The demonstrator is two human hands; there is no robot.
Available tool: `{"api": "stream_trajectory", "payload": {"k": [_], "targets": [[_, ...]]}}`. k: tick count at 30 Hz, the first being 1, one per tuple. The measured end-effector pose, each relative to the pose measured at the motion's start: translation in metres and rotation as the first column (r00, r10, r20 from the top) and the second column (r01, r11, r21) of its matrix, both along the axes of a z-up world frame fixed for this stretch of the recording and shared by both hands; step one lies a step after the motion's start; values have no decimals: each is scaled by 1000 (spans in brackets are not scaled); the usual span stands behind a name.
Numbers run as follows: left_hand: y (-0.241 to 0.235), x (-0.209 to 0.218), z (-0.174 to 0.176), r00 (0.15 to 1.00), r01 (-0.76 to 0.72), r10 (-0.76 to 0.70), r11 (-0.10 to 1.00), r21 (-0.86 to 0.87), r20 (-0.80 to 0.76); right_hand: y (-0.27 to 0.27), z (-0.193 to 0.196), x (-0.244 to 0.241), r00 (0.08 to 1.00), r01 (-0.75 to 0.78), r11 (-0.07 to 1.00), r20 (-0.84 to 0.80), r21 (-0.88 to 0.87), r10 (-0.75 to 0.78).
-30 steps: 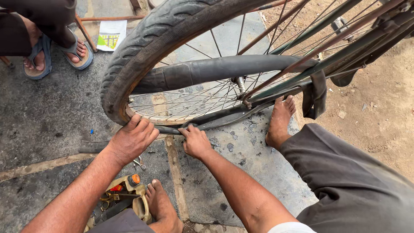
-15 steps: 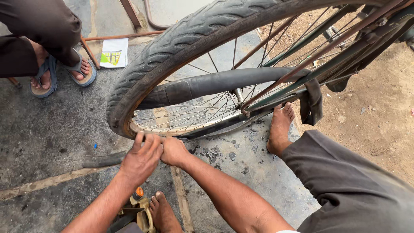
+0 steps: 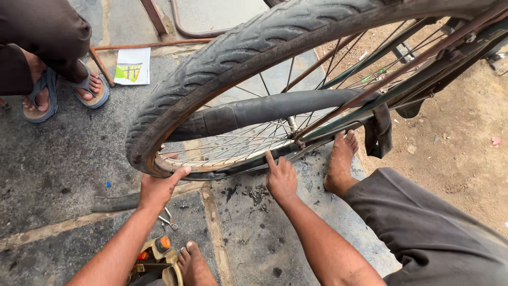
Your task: The person removes a bicycle tire from the rim, cuts a piece of rubber, and inserts it into the tire. They then reseat the tire onto the rim by hand.
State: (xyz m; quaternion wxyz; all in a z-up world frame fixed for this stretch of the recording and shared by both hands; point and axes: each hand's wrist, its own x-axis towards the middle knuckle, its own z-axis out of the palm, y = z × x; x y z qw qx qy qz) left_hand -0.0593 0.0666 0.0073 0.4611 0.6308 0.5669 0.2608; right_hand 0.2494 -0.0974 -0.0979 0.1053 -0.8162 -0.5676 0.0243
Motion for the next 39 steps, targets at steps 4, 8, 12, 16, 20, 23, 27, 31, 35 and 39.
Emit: {"api": "stream_trajectory", "payload": {"k": [4, 8, 12, 16, 20, 23, 27, 31, 35, 39], "targets": [[-6, 12, 26, 997, -44, 51, 991, -128, 52, 8, 9, 7, 988, -2, 911, -140, -413, -61], [-3, 19, 120, 947, 9, 2, 999, 33, -323, 14, 42, -12, 962, -188, 897, -261, -400, 85], [-2, 42, 217, 865, 316, -20, 798, 513, -501, 13, 84, -68, 884, -288, 955, -403, -72, 236], [-15, 72, 268, 891, 317, 34, 669, 672, -453, -1, 108, -83, 857, -160, 964, -454, 214, 243], [-27, 77, 278, 871, 249, -32, 889, 383, -491, -32, 100, -28, 854, 295, 931, -497, 215, -156], [-30, 74, 276, 862, 267, -32, 876, 401, -505, -45, 104, 56, 691, 717, 556, -531, 421, -490], [-32, 77, 270, 878, 247, -20, 875, 416, -478, -66, 122, 165, 650, 753, 451, -436, 479, -623], [-31, 78, 269, 875, 254, 2, 850, 462, -485, -67, 138, 246, 750, 644, 757, -104, -114, -654], [-28, 76, 267, 877, 222, -5, 891, 396, -480, -95, 189, 319, 427, 896, 437, -406, 73, -808], [-25, 75, 260, 875, 266, -11, 846, 462, -484, -125, 300, 413, 667, 740, 267, -622, 618, -409]]}}
